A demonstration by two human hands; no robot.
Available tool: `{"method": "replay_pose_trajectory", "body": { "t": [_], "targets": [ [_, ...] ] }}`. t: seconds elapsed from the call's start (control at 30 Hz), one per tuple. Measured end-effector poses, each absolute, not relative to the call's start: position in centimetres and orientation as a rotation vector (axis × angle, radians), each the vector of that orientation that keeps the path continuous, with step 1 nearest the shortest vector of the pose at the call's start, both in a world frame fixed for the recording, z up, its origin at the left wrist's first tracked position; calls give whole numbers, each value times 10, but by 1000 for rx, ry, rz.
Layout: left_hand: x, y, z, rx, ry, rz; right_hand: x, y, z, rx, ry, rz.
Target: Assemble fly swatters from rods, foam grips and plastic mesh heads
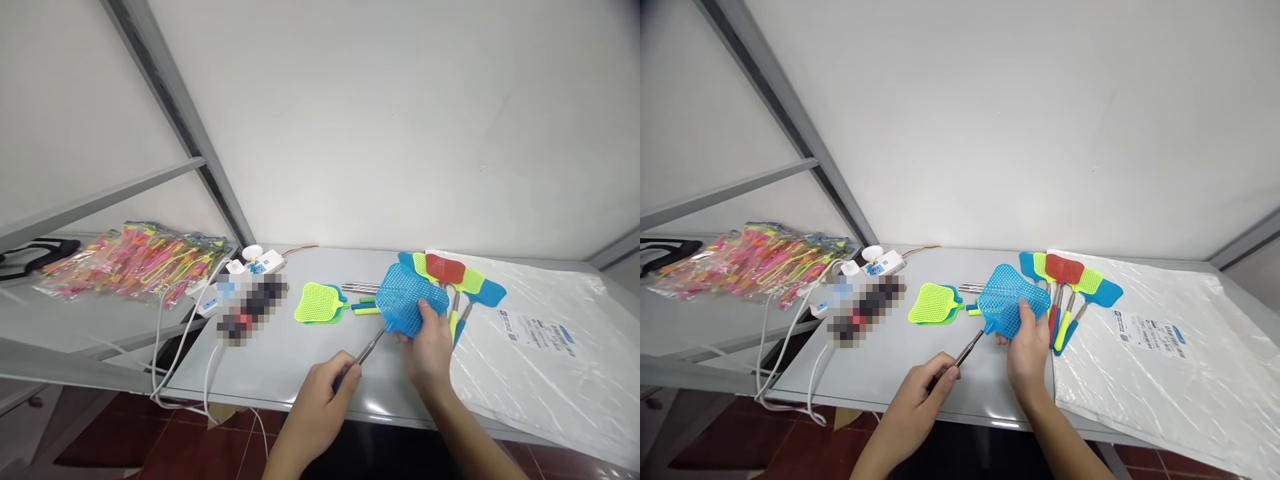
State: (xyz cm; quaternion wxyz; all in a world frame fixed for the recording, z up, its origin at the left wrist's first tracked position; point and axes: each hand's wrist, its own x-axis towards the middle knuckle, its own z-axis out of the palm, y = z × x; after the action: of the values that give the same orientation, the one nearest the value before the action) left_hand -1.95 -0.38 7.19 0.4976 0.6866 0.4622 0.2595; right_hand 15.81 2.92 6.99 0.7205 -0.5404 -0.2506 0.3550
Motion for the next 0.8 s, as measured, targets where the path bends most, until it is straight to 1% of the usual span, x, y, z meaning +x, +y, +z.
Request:
{"method": "replay_pose_trajectory", "body": {
  "t": [0.1,0.2,0.4,0.63,0.8],
  "targets": [
    [-19,-4,72,1687,1124,625,160,30,69,-1268,-497,711],
    [-20,-2,72,1705,1117,626,163,30,67,-1290,-600,619],
    [-18,-2,72,1688,1117,593,166,27,66,-1278,-695,604],
    [-20,-2,64,1547,1075,539,165,28,70,-1328,-718,644],
    [-16,2,62,1407,969,585,166,31,78,-1343,-791,815]
  ]
}}
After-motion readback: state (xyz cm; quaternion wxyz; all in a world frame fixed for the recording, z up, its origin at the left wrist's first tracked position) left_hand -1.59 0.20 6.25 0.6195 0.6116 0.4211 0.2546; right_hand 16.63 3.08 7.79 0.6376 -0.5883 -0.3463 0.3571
